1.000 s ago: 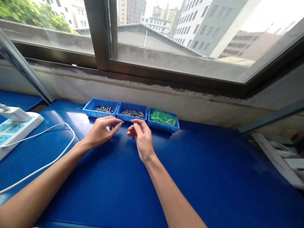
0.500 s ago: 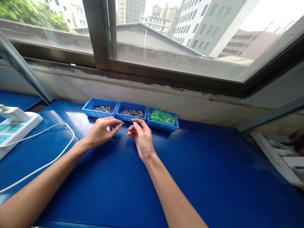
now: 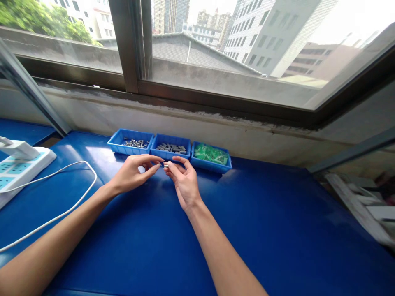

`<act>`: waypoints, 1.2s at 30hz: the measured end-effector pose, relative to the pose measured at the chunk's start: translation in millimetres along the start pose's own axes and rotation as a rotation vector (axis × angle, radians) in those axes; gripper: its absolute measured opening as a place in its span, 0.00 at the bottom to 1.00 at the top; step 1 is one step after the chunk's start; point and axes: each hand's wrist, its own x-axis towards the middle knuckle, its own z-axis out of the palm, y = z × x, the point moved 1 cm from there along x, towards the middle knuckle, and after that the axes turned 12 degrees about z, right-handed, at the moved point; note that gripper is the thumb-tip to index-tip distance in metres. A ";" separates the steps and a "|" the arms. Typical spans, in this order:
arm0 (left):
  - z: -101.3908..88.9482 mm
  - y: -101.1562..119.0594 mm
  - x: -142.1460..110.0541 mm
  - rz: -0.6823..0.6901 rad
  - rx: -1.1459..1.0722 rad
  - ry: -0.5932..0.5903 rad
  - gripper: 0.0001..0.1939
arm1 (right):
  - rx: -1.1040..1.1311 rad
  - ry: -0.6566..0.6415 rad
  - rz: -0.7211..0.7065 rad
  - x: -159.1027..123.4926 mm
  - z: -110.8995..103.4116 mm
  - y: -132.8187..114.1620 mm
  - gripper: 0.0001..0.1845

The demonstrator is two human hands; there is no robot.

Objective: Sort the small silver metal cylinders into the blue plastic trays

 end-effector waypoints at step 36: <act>-25.2 -33.0 -0.2 -0.254 -0.049 0.615 0.17 | -0.406 0.077 -0.218 -5.4 1.7 -0.2 0.18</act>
